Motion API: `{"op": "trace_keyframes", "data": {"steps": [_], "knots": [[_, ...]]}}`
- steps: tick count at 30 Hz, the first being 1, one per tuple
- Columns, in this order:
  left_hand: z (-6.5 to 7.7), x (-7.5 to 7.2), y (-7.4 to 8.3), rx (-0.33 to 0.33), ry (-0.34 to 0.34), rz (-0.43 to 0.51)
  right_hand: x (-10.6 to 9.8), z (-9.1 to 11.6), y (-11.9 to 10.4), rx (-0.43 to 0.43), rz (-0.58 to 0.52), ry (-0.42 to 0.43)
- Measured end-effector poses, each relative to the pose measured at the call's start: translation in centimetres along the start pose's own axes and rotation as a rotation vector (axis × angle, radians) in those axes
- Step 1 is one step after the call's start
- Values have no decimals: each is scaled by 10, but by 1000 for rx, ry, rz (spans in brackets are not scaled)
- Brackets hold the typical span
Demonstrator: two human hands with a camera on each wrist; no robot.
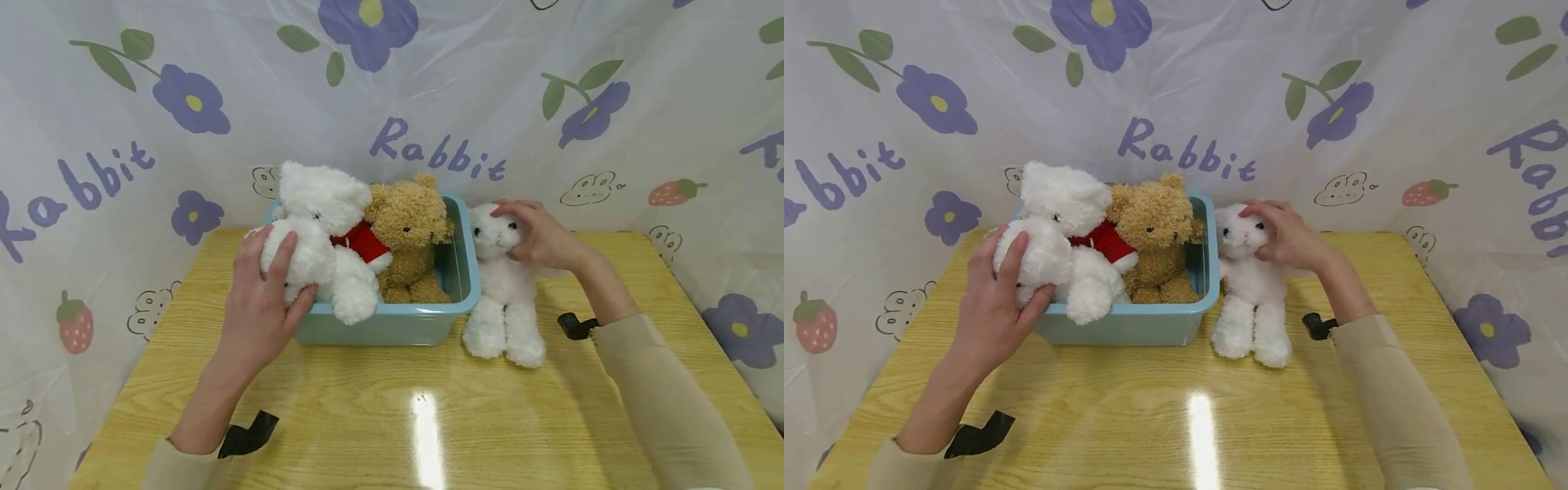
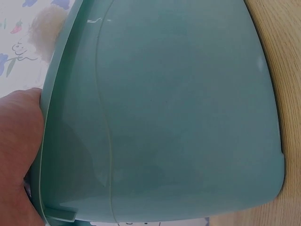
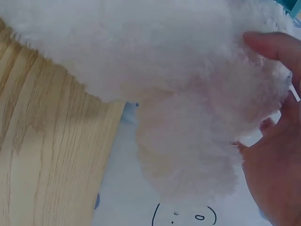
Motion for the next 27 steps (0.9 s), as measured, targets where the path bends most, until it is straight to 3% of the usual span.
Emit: {"op": "trace_keyframes", "data": {"steps": [13, 27], "knots": [[0, 0, 1, 6, -4, 1, -3, 0, -3, 16, 72, 22], [0, 0, 1, 7, 1, 3, -2, 4, 3, 68, 42, 58]]}}
Point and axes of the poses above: each hand's wrist, its own z-axis away from the middle knuckle, its own x-axis out of the palm, y = z × x, the point moved 8 cm from there along -z, towards the middle knuckle, and after that the axes turned 15 degrees about z, right-handed, at the moved point
